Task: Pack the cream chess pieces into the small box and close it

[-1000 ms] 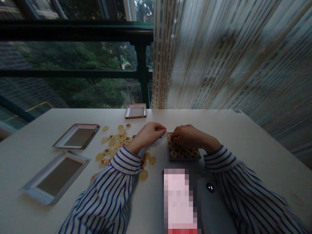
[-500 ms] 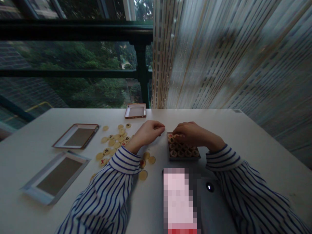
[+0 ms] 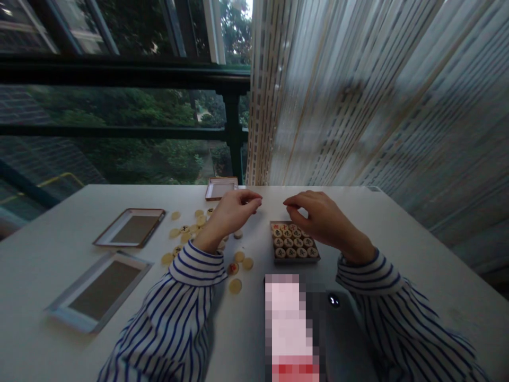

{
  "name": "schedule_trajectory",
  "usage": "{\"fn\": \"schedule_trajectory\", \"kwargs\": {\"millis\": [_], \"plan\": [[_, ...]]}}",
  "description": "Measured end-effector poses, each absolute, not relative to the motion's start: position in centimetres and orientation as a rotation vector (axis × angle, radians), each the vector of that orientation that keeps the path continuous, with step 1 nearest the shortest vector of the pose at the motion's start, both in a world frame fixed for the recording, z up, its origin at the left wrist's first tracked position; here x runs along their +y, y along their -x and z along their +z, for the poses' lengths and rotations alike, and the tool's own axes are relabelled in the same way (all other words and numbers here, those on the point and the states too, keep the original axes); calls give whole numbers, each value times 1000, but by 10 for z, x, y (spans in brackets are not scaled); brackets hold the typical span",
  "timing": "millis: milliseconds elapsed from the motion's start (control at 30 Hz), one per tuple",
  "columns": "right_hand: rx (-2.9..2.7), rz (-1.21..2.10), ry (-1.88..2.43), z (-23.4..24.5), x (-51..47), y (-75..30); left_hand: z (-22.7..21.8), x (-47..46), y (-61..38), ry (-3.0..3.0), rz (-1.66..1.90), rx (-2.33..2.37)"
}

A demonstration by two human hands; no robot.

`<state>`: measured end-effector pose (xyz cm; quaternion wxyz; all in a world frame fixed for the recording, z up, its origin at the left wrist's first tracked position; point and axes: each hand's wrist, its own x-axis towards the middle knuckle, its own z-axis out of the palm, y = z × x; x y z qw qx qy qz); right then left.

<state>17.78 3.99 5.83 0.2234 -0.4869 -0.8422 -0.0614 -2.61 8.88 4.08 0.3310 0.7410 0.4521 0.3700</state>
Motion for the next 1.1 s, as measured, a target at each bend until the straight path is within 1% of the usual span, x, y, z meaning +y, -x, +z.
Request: {"fn": "schedule_trajectory", "kwargs": {"millis": [100, 267, 467, 667, 867, 1100], "plan": [[-2240, -164, 1340, 52, 28, -178, 47, 84, 26, -1947, 1020, 1129], [-2166, -113, 1372, 27, 9, -182, 53, 78, 26, -1947, 1068, 1068], [-2092, -27, 1303, 6, -3, -182, 57, 67, 28, -1954, 1112, 1075], [-2081, -9, 1274, -2, -3, -187, 54, 49, 47, -1952, 1165, 1195], [-2087, 9, 1277, -9, -3, -190, 42, 40, 76, -1852, 1291, 1328], [-2112, 36, 1299, -1, -3, -187, 33, 42, 104, -1887, 1213, 1378]]}}
